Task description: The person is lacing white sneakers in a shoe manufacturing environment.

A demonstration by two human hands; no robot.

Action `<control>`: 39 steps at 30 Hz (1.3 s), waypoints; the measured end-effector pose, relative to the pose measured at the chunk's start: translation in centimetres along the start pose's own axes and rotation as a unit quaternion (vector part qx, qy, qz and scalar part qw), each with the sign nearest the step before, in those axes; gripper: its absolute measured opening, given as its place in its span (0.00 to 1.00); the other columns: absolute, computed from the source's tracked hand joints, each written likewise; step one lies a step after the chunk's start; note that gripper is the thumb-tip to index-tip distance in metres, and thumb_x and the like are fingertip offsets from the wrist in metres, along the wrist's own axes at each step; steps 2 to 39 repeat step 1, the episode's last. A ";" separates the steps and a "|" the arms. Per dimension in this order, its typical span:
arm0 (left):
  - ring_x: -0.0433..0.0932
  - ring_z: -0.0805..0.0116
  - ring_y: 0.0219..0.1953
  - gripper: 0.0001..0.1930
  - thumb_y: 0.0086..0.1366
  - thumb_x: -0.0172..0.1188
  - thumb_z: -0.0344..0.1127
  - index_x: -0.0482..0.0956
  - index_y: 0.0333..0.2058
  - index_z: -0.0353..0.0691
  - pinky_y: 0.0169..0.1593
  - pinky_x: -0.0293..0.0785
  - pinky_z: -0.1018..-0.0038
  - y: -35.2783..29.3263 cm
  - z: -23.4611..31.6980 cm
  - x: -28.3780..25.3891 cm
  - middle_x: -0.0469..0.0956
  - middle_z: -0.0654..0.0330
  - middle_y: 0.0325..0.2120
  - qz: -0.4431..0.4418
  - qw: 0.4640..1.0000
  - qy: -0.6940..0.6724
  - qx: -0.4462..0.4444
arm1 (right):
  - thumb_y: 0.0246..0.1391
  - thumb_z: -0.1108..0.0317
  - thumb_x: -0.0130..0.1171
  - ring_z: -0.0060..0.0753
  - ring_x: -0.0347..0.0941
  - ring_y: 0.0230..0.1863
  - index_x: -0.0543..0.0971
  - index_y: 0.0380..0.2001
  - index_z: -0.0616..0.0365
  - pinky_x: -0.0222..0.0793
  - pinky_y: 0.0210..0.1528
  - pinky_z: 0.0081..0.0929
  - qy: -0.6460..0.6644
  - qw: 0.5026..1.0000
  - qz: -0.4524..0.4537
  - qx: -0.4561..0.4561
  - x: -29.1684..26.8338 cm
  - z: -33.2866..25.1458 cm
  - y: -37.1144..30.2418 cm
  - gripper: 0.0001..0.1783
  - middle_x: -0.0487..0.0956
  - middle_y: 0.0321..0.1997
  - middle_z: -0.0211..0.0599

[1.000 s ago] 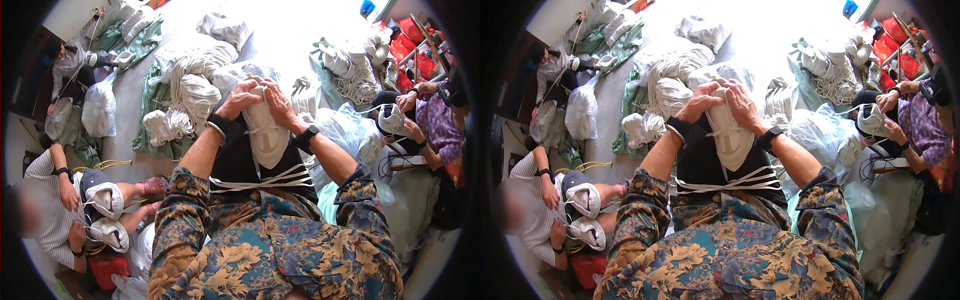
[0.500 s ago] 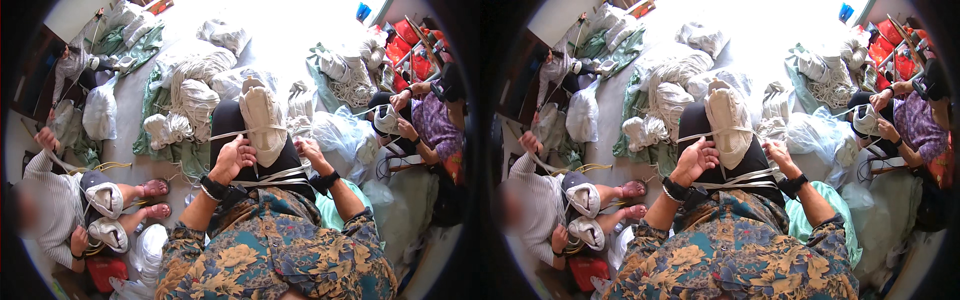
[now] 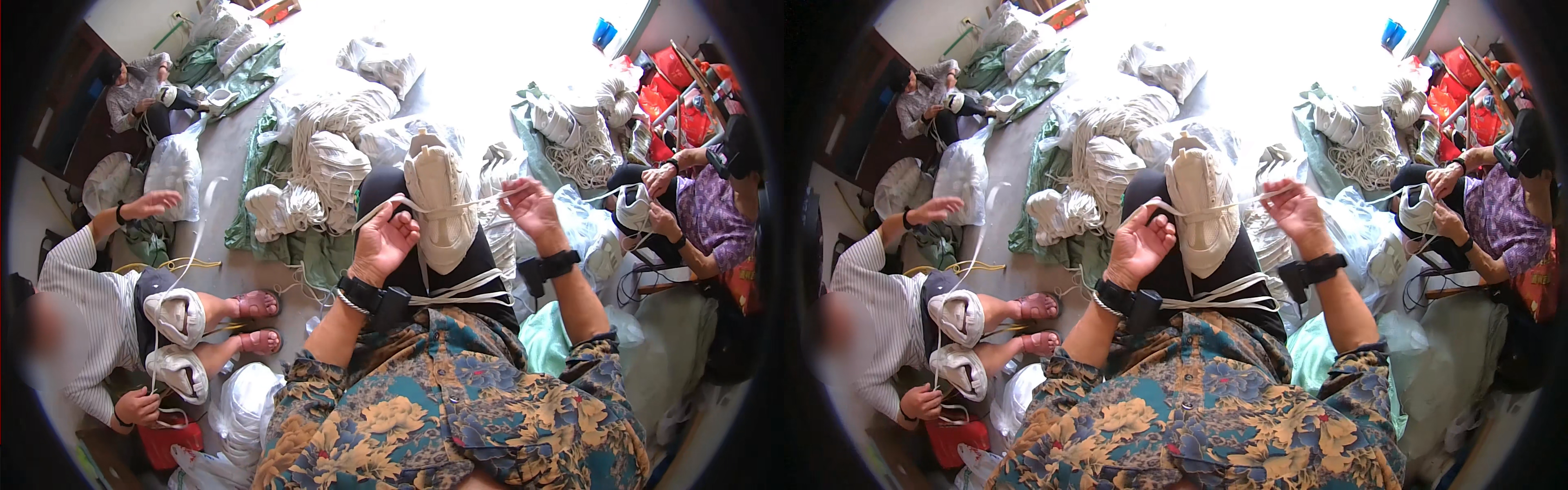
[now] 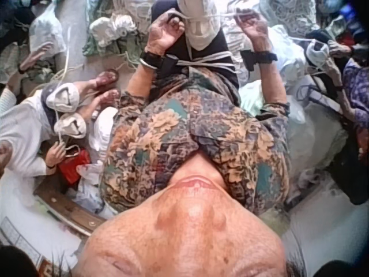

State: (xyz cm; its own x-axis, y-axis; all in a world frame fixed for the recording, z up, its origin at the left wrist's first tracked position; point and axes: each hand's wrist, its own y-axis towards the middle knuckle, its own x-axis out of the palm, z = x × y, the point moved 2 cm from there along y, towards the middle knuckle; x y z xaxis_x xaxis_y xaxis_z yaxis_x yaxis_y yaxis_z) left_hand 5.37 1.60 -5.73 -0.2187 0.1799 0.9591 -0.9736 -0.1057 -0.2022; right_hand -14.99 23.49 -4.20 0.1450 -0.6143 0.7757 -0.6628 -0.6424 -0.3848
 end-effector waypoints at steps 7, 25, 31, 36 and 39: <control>0.71 0.58 0.36 0.16 0.63 0.51 0.39 0.68 0.49 0.46 0.39 0.68 0.67 -0.1 0.8 0.0 0.74 0.57 0.27 0.005 0.999 0.032 0.017 | 0.52 0.63 0.50 0.37 0.73 0.43 0.73 0.31 0.58 0.66 0.50 0.39 0.053 0.998 -0.036 -0.002 -0.1 -1.9 -0.4 0.10 0.78 0.34 0.42; 0.71 0.58 0.36 0.16 0.63 0.51 0.39 0.68 0.49 0.46 0.39 0.68 0.67 -0.1 0.8 0.0 0.74 0.57 0.27 0.005 0.999 0.032 0.017 | 0.52 0.63 0.50 0.37 0.73 0.43 0.73 0.31 0.58 0.66 0.50 0.39 0.053 0.998 -0.036 -0.002 -0.1 -1.9 -0.4 0.10 0.78 0.34 0.42; 0.71 0.58 0.36 0.16 0.63 0.51 0.39 0.68 0.49 0.46 0.39 0.68 0.67 -0.1 0.8 0.0 0.74 0.57 0.27 0.005 0.999 0.032 0.017 | 0.52 0.63 0.50 0.37 0.73 0.43 0.73 0.31 0.58 0.66 0.50 0.39 0.053 0.998 -0.036 -0.002 -0.1 -1.9 -0.4 0.10 0.78 0.34 0.42; 0.71 0.58 0.36 0.16 0.63 0.51 0.39 0.68 0.49 0.46 0.39 0.68 0.67 -0.1 0.8 0.0 0.74 0.57 0.27 0.005 0.999 0.032 0.017 | 0.52 0.63 0.50 0.37 0.73 0.43 0.73 0.31 0.58 0.66 0.50 0.39 0.053 0.998 -0.036 -0.002 -0.1 -1.9 -0.4 0.10 0.78 0.34 0.42; 0.71 0.58 0.36 0.16 0.63 0.51 0.39 0.68 0.49 0.46 0.39 0.68 0.67 -0.1 0.8 0.0 0.74 0.57 0.27 0.005 0.999 0.032 0.017 | 0.52 0.63 0.50 0.37 0.73 0.43 0.73 0.31 0.58 0.66 0.50 0.39 0.053 0.998 -0.036 -0.002 -0.1 -1.9 -0.4 0.10 0.78 0.34 0.42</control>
